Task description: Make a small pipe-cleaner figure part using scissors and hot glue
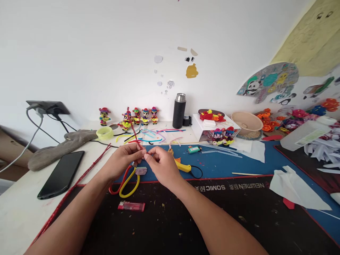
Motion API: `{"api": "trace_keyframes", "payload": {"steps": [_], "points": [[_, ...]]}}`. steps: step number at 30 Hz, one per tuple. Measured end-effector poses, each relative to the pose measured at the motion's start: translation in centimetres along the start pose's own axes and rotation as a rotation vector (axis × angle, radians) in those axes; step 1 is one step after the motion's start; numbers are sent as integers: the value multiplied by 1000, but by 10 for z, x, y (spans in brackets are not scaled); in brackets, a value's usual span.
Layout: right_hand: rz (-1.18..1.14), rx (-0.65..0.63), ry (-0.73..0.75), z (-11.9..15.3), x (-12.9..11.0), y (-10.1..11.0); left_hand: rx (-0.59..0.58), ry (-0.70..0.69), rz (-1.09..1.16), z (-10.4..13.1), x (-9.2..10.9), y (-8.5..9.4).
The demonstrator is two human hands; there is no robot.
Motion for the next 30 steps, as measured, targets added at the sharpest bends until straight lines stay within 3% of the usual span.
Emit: {"api": "trace_keyframes", "payload": {"steps": [12, 19, 30], "points": [[-325, -56, -104, -2, -4, 1, 221, 35, 396, 1, -6, 8], [-378, -66, -108, -1, -10, 4, 107, -3, 299, 3, -2, 2], [-351, -101, -110, -1, -5, 1, 69, -9, 195, 4, 0, 4]]}}
Point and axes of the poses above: each hand's wrist, its own z-axis away from the middle knuckle, its own y-axis out of the back of the hand, x = y × z, the point moved 3 cm from there along -z, towards the middle knuckle, and after that the axes turned 6 degrees about -y, right-handed, at the moved point
